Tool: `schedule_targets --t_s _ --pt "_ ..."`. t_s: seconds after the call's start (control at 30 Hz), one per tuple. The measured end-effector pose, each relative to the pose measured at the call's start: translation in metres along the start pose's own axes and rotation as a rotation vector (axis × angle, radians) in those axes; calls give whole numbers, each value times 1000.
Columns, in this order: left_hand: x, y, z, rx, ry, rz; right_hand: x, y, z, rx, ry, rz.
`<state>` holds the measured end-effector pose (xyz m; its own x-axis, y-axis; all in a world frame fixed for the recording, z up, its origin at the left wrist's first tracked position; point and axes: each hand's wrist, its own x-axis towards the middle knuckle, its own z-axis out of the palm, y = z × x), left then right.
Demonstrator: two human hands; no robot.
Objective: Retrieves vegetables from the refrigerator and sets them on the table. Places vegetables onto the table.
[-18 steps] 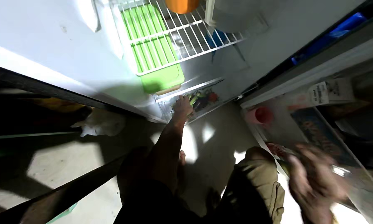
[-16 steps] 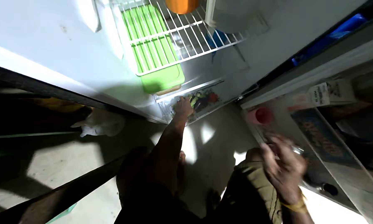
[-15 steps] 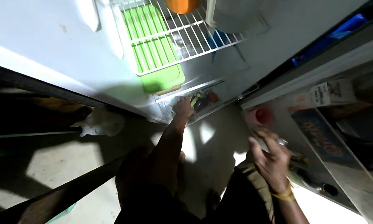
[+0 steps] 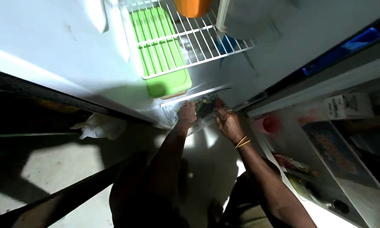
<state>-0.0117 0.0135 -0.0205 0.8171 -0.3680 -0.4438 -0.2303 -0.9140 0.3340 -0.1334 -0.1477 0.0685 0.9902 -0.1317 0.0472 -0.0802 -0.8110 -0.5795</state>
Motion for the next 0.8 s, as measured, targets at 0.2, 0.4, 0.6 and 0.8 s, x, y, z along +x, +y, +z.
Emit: schedule_targets --t_s 0.2,0.4,0.6,0.8 --pt "1 3 -5 86 -39 13 14 -8 -3 -42 -120 81" --pt "6 0 -2 85 -33 8 30 -7 -1 -66 -191 160" --pt "3 -1 3 44 -33 26 30 -7 2 -87 -190 148" --pt "1 -1 -12 59 -114 -2 32 -10 0 -165 -263 179"
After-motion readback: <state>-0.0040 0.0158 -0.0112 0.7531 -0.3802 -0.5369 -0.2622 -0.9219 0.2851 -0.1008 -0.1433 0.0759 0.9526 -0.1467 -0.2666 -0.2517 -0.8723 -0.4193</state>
